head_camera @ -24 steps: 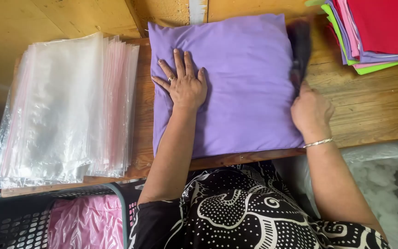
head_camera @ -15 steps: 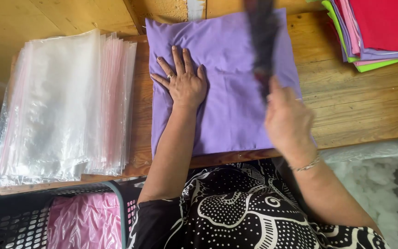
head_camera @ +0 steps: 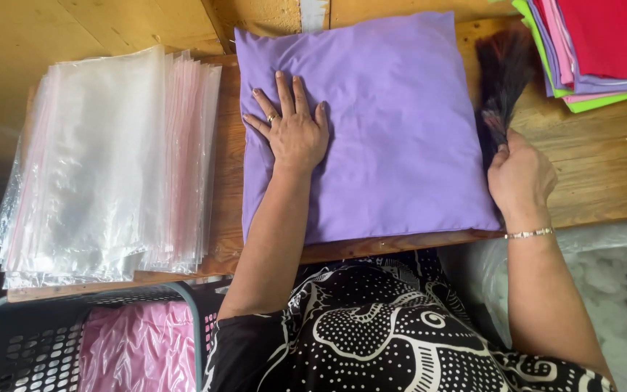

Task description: The person smooths a purple pillowcase on a wooden table using a small brush, then folds the pillowcase and places it into a clear plastic bag. The person presses the bag to remove air and seals it.

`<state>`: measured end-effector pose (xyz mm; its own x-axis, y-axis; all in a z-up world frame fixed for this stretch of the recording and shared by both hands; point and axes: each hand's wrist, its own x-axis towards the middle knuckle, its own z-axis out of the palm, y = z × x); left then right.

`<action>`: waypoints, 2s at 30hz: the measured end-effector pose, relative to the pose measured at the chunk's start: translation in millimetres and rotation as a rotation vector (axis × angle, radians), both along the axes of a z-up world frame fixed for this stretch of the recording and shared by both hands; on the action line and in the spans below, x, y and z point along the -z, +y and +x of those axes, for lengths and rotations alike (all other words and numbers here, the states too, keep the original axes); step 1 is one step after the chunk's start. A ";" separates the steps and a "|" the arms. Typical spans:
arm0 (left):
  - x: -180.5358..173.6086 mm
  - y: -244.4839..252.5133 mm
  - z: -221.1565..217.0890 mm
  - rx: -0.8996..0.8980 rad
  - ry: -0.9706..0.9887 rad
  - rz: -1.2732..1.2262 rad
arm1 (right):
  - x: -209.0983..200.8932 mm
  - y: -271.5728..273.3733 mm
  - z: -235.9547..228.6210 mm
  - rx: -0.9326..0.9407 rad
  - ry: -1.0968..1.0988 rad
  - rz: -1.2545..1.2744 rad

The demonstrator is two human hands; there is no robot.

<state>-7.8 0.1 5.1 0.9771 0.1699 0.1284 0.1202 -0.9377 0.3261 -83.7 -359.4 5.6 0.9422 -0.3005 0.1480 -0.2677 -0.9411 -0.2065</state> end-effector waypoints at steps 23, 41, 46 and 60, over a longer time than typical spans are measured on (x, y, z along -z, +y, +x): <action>-83.9 -53.0 -45.5 0.119 -0.124 -0.003 | 8.0 -12.6 -8.6 -0.053 -0.018 0.106; -104.2 -31.4 -78.5 0.866 0.617 0.290 | -75.6 -3.0 -88.4 -0.348 -0.422 0.200; -90.0 -18.1 -88.0 0.636 0.327 0.232 | -79.8 34.0 -87.5 -0.417 -0.485 0.040; -47.1 -26.0 -113.8 0.307 0.125 0.099 | 12.2 5.9 53.6 -0.503 -0.086 -0.334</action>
